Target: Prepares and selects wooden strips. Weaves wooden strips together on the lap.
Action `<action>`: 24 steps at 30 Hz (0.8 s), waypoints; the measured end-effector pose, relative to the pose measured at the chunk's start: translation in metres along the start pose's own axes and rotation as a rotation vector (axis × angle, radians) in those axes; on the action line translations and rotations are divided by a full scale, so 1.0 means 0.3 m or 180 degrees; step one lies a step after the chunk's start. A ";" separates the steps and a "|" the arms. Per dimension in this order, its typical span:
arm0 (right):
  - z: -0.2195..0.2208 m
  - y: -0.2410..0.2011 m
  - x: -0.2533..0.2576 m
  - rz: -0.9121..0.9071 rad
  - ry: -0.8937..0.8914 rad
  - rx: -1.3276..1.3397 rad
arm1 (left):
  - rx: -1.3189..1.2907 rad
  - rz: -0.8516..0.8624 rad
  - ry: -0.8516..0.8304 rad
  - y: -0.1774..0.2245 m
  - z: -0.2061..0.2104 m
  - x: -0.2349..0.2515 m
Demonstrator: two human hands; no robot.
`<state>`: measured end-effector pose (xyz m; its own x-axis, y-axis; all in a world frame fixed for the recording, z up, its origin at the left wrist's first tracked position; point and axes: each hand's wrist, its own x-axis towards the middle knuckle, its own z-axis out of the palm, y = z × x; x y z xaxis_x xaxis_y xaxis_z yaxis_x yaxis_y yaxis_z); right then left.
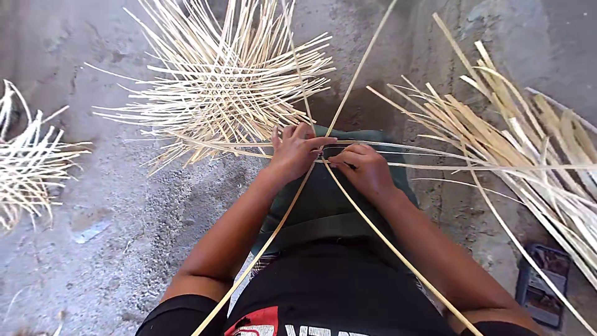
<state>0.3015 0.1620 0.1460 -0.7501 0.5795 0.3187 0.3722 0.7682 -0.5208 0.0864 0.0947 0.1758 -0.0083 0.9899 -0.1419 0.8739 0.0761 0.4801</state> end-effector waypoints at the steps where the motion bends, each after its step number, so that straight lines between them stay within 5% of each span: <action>1: -0.004 -0.005 0.000 0.0004 -0.0009 0.0027 | 0.0004 -0.0014 -0.0025 0.002 -0.007 -0.003; 10: -0.034 -0.037 -0.018 -0.0084 0.0055 0.0014 | 0.0070 0.0162 -0.0694 0.012 -0.107 -0.019; 24: -0.082 -0.049 -0.064 -0.0174 0.0289 -0.0096 | 0.0517 0.0479 0.0183 0.081 -0.052 -0.105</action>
<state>0.3237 0.1463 0.1671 -0.7176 0.5576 0.4172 0.3492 0.8065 -0.4771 0.1004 0.0673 0.2053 0.1044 0.9941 -0.0275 0.9341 -0.0886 0.3458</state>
